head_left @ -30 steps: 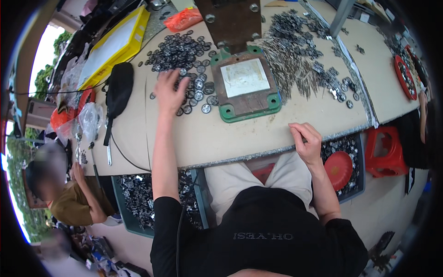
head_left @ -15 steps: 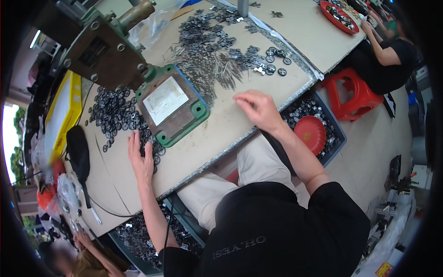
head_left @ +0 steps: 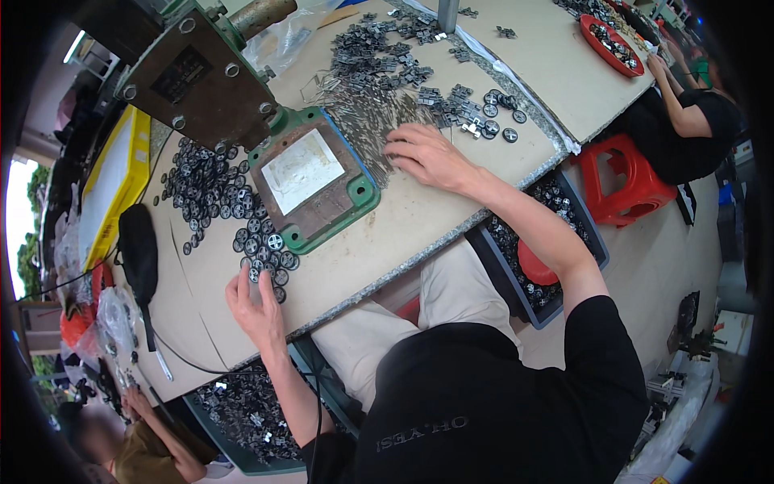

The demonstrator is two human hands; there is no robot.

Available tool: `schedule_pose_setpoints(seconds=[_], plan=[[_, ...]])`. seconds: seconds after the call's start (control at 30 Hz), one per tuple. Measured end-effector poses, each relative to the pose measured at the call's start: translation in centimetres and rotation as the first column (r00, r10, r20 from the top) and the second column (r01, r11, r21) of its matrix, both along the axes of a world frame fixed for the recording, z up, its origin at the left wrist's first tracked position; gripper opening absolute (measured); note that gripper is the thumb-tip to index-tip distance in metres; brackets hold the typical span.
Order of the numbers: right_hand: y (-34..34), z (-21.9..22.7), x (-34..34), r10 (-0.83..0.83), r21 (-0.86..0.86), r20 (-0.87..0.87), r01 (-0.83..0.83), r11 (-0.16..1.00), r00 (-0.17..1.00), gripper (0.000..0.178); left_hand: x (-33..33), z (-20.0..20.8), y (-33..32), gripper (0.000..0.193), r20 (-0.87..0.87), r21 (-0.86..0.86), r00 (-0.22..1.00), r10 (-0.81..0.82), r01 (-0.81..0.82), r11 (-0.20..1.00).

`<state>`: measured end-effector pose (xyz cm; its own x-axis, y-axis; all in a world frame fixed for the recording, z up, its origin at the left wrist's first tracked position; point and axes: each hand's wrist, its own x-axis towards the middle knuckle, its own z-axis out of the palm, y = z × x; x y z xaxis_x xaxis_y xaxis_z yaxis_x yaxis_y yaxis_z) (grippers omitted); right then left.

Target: Manually assemble small metal and plastic parts into a housing at a manufacturing workstation.

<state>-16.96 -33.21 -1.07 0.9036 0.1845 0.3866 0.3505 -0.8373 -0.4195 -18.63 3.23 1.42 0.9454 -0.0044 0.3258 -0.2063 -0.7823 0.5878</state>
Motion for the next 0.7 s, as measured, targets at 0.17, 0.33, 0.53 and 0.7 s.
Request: schedule_pose_setpoints(seconds=[0.17, 0.33, 0.53, 0.7], plan=[[-0.5, -0.1, -2.8, 0.064, 0.064, 0.101, -0.071, 0.995, 0.993, 0.018, -1.7, -0.6, 1.2, 0.033, -0.183, -0.193, 0.983, -0.035, -0.001, 0.981], [-0.9, 2.5, -2.1, -0.039, 0.008, 0.189, 0.038, 0.999, 0.981, 0.019, -1.7, -1.8, 1.1, 0.025, -0.066, -0.199, 0.996, -0.063, 0.049, 0.979], [-6.8, 2.9, 5.7, -0.287, 0.032, 0.198, 0.287, 0.958, 0.937, 0.026, -1.8, -2.6, 1.1, 0.019, 0.082, -0.150, 0.996, -0.030, 0.042, 0.988], [-8.9, 3.6, 15.0, -0.133, -0.177, 0.270, 0.185, 0.967, 0.953, 0.039, -2.0, -2.4, 0.7, 0.016, 0.087, -0.125, 0.996, 0.004, 0.007, 0.992]])
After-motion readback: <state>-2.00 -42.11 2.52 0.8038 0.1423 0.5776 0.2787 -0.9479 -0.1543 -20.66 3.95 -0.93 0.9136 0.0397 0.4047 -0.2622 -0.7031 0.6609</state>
